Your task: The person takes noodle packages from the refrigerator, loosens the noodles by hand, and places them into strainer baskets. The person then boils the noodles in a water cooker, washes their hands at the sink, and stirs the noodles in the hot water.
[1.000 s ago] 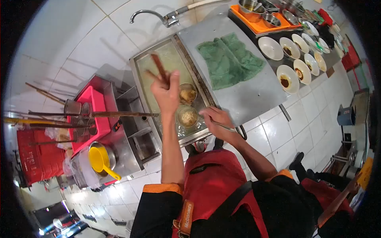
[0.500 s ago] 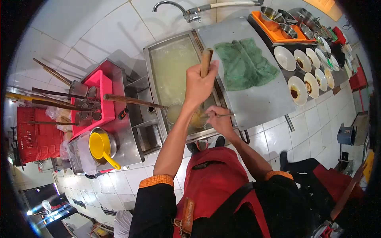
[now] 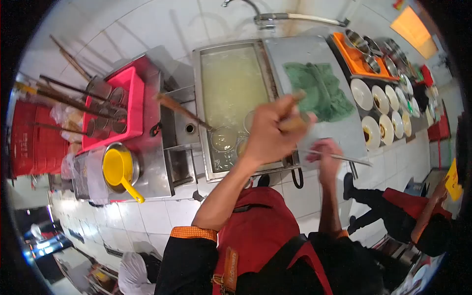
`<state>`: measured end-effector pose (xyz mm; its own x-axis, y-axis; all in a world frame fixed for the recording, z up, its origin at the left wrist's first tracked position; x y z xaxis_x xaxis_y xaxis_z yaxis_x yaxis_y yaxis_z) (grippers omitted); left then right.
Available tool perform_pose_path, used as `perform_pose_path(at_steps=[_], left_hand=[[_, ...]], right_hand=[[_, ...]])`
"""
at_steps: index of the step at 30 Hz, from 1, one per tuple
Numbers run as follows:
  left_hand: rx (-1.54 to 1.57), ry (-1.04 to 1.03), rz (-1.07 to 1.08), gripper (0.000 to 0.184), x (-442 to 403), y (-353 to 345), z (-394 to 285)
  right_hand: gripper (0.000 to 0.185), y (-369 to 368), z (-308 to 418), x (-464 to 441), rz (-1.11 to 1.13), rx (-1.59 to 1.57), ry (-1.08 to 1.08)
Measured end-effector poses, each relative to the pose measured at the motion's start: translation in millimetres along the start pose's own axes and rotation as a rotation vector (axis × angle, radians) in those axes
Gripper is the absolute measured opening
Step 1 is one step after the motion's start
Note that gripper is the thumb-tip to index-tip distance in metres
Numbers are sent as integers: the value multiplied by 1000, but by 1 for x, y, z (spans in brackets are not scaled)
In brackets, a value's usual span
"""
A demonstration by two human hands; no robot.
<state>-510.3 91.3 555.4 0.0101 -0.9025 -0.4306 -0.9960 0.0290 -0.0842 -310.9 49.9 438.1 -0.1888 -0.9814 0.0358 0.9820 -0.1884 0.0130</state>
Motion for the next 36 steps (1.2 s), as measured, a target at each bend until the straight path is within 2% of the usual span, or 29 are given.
perform_pose_path(at_steps=[1,3,4,5,6,7,10,11,13,15,16,18,20,22,24,25,26,27,29,30,31,32,34,35,36], left_hand=[[-21,-13,47,17,5,-2,3],[-21,22,148,16,14,-17,14],[2,70,198,17,18,-27,20],[4,60,180,17,20,-37,25],[-108,-39,77,18,23,-43,27],[-222,-131,-32,20,25,-44,24],[-166,-183,-158,24,16,-30,8],[-168,-181,-180,24,13,-27,8],[-141,-12,-101,24,10,-32,21],[-163,-64,-144,24,12,-39,30],[-189,-118,-183,24,9,-35,25],[-130,-107,-203,22,5,-34,25],[-67,-88,-191,21,6,-35,28],[-213,-217,-240,13,2,-31,25],[-193,-124,-250,15,-5,-34,34],[-176,-48,-265,17,-8,-34,39],[-203,115,-78,25,-10,-35,45],[-210,115,-83,25,-12,-29,37],[-194,-148,-170,50,-3,-14,6],[-207,-142,-176,50,7,-5,3],[-223,-304,-207,61,20,9,-11],[-245,-462,-237,72,37,25,-25],[-365,-521,-218,64,67,55,-38],[-411,-502,-216,60,80,72,-38],[-455,-483,-219,56,93,87,-35]], right_hand=[[20,16,1,-12,-84,90,-27],[18,-17,16,-32,12,165,241],[18,-30,-15,-45,26,171,248],[16,-44,-67,-62,82,-71,222],[15,-53,-93,-72,143,-309,187],[15,-58,-89,-73,169,-294,188],[14,-87,-74,-81,231,-162,100],[15,-93,-71,-80,246,-116,65],[17,-97,-65,-73,262,-62,19],[15,-102,-64,-76,272,-20,-162],[15,-105,-70,-86,283,-15,-156],[16,-105,-83,-101,290,43,8],[15,-101,-77,-100,267,64,5],[15,-99,-87,-125,256,87,20],[13,-101,-120,-135,493,-69,105],[13,-93,-123,-129,483,-76,99],[13,-92,-87,-113,391,-293,31],[14,-91,-54,-99,304,-507,-39],[24,-71,-28,-74,-3,-712,-59],[22,-39,-21,-80,-26,-266,56],[21,-9,-14,-88,-40,169,174],[17,8,6,-67,-134,198,138],[16,52,14,-44,-319,175,209],[16,63,26,-32,-258,273,223],[16,65,42,-13,-313,331,223]])
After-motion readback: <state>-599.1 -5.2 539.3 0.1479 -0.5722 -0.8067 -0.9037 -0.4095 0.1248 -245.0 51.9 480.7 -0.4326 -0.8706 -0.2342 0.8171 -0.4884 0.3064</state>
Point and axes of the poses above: each hand's wrist, its own x-axis away from the middle knuckle, its own y-axis out of the back of the hand, z = x × y, the point moved 6 cm from there along -x, towards the middle knuckle, and after that the axes turned 2 degrees about -z, right-handed, at the moved point
